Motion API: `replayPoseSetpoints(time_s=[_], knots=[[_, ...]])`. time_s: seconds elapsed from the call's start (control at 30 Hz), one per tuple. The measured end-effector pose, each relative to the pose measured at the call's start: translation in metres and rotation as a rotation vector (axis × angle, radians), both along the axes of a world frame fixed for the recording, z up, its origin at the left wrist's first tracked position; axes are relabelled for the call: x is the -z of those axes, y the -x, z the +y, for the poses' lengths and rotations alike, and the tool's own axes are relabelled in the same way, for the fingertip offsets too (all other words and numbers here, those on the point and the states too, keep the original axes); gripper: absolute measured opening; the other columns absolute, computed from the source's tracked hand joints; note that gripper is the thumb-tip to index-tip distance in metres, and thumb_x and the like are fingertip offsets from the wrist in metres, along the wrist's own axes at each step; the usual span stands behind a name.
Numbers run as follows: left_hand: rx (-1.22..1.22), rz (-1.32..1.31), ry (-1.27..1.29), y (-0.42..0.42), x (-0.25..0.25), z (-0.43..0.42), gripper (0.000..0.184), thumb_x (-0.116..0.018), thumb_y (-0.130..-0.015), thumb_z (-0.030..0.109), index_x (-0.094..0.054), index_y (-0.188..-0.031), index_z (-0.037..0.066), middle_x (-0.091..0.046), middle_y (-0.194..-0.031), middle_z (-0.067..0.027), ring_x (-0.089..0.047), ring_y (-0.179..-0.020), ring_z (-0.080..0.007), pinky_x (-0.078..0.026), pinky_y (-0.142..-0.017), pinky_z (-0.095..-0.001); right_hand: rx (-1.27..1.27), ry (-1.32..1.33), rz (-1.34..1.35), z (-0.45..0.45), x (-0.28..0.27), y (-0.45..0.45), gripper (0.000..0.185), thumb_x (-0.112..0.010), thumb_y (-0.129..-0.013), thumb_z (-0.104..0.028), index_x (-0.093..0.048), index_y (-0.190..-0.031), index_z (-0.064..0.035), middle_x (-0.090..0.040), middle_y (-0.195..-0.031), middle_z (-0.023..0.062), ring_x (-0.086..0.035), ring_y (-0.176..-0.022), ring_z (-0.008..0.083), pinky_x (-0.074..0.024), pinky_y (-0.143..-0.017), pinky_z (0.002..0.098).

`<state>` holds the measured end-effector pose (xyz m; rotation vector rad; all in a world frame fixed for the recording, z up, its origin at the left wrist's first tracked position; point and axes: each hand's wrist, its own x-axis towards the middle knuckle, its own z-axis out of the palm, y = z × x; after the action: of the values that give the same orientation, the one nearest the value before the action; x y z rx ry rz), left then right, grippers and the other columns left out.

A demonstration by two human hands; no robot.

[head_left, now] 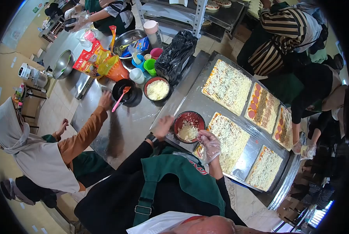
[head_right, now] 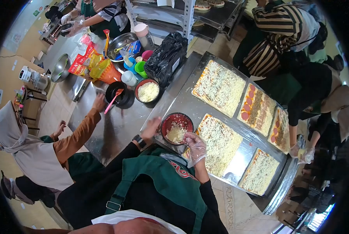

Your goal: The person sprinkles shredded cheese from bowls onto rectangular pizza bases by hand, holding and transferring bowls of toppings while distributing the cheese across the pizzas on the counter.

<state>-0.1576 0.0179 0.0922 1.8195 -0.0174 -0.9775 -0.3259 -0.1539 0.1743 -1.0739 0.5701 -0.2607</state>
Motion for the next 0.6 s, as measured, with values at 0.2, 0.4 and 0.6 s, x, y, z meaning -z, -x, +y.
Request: replayPoseSetpoints(time_s=[0.2, 0.4, 0.6], knots=[[-0.811, 0.401, 0.492, -0.104, 0.036, 0.011, 0.030, -0.048, -0.085, 0.015, -0.042, -0.108, -0.004, -0.052, -0.101, -0.0148, -0.053, -0.084, -0.0235, -0.051, -0.072, -0.0359, 0.076, -0.023, -0.010, -0.004, -0.007, 0.008, 0.019, -0.053, -0.084, -0.004, -0.055, -0.102, 0.0024, -0.058, -0.091, 0.0085, -0.058, -0.079, 0.0148, -0.0489, -0.075, 0.0274], [-0.784, 0.604, 0.786, -0.137, 0.073, 0.013, 0.045, -0.036, -0.074, -0.011, -0.031, -0.119, -0.008, -0.041, -0.119, -0.0212, -0.042, -0.111, -0.0370, -0.040, -0.094, -0.0496, 0.088, 0.006, 0.030, -0.004, -0.009, 0.016, 0.019, -0.049, -0.087, -0.004, -0.055, -0.103, 0.0031, -0.059, -0.093, 0.0082, -0.058, -0.083, 0.0141, -0.0495, -0.076, 0.0275], [-0.554, 0.443, 0.823, -0.107, 0.032, 0.045, 0.049, -0.037, -0.073, -0.008, -0.032, -0.122, -0.009, -0.043, -0.122, -0.0183, -0.044, -0.113, -0.0334, -0.041, -0.095, -0.0435, 0.017, 0.143, 0.066, -0.004, -0.017, 0.005, 0.022, -0.054, -0.085, -0.008, -0.055, -0.105, 0.0024, -0.060, -0.093, 0.0084, -0.058, -0.083, 0.0131, -0.0490, -0.074, 0.0249]])
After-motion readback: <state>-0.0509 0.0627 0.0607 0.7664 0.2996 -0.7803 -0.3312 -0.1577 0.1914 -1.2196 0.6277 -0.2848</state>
